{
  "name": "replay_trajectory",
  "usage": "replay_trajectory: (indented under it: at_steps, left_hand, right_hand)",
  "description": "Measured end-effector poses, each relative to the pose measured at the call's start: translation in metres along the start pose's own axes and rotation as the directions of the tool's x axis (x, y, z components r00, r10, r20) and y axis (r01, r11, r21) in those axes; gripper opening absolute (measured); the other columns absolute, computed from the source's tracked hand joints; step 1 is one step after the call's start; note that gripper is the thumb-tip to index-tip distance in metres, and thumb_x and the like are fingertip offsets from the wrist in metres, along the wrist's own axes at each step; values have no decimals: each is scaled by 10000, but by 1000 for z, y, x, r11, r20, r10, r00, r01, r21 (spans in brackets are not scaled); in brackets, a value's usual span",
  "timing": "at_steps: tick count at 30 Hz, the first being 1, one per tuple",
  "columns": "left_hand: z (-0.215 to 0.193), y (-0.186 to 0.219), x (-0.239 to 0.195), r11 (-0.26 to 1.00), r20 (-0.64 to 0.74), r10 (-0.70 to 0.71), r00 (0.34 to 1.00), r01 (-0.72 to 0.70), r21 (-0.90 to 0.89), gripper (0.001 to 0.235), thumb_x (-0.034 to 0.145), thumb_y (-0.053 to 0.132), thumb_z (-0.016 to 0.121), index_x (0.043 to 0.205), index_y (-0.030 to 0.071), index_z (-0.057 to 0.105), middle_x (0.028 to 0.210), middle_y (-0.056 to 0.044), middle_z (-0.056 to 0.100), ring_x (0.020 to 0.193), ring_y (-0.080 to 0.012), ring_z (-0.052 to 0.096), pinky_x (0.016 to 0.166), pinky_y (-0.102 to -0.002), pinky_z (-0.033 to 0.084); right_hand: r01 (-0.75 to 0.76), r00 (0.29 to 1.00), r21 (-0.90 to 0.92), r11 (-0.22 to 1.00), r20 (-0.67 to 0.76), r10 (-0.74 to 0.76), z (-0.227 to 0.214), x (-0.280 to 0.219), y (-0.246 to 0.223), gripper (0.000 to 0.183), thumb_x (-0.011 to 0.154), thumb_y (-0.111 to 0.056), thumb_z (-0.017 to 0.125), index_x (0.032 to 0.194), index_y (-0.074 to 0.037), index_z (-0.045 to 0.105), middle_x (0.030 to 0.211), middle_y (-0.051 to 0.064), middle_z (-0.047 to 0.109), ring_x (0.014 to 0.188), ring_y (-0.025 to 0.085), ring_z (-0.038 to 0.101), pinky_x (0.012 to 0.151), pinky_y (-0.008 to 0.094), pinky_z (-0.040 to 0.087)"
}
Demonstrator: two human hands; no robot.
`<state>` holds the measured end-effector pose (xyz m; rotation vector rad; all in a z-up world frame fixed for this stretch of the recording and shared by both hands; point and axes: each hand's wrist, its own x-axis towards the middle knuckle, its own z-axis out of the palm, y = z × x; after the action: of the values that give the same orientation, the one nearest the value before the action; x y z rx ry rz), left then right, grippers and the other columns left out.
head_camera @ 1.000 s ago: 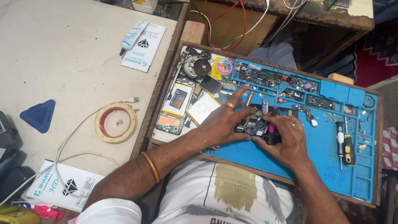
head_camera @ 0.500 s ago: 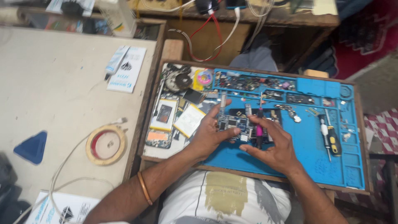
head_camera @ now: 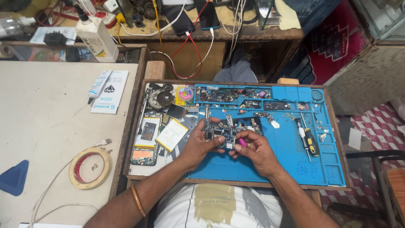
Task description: The person uses a pink-handled screwdriver to work on a blue circuit board, repeatedly probing and adjusting components. The person holds the board with one hand while manipulating it with the other, occasionally turning the board over to access different sides.
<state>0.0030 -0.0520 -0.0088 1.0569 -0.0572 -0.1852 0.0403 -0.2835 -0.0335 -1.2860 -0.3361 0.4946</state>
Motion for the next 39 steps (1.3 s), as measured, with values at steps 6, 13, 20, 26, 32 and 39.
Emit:
replay_trajectory:
  at_steps: [6, 13, 20, 26, 32, 39]
  left_hand:
    - [1, -1, 1, 998, -14, -43, 999, 44, 52, 518, 895, 95, 751, 1326, 114, 465, 1145, -84, 675, 941, -163, 718, 698, -281, 656]
    - [-1, -3, 1, 997, 26, -24, 999, 22, 73, 477, 920, 82, 741, 1310, 92, 468, 1192, -92, 633, 993, -163, 707, 739, -301, 668]
    - [1, -2, 0, 995, -12, -34, 999, 35, 98, 510, 912, 75, 746, 1330, 101, 456, 1200, -147, 658, 984, -180, 709, 725, -315, 676]
    - [10, 15, 4, 997, -176, 4, 984, 10, 81, 842, 845, 114, 744, 1521, 211, 251, 1293, -100, 612, 995, -160, 709, 626, -300, 656]
    - [12, 31, 6, 997, -206, 44, 978, -30, 71, 972, 803, 42, 775, 1597, 187, 234, 1334, -83, 587, 1030, -163, 695, 659, -277, 652]
    - [2, 20, 6, 998, -200, 30, 979, -20, 54, 779, 764, 1, 802, 1430, 121, 415, 1236, -70, 629, 1003, -158, 706, 674, -282, 645]
  right_hand:
    - [-29, 999, 62, 998, 28, 27, 5, 1, -9, 225, 901, -33, 734, 1096, -12, 624, 964, 86, 695, 846, 205, 745, 764, 354, 628]
    - [-59, 997, 87, 994, 46, 55, 6, 0, -12, 212, 877, -3, 753, 1035, -22, 613, 948, 74, 670, 860, 188, 733, 799, 351, 627]
    - [3, 999, 59, 998, 52, -6, 11, -1, -9, 247, 895, 4, 777, 1090, 4, 625, 994, 56, 590, 886, 151, 689, 835, 341, 629]
    - [129, 990, -36, 991, 67, -127, 19, -3, -33, 673, 762, 27, 800, 1366, -54, 513, 1123, 25, 608, 991, 121, 633, 870, 284, 566]
    - [250, 968, -121, 961, 14, -250, 10, -5, -25, 353, 978, -70, 695, 1313, -16, 598, 1010, 52, 701, 957, 127, 677, 874, 273, 579]
    - [210, 969, -102, 972, -109, -221, -4, -8, -5, 144, 919, -138, 753, 996, -16, 754, 779, 36, 710, 640, 105, 631, 563, 269, 521]
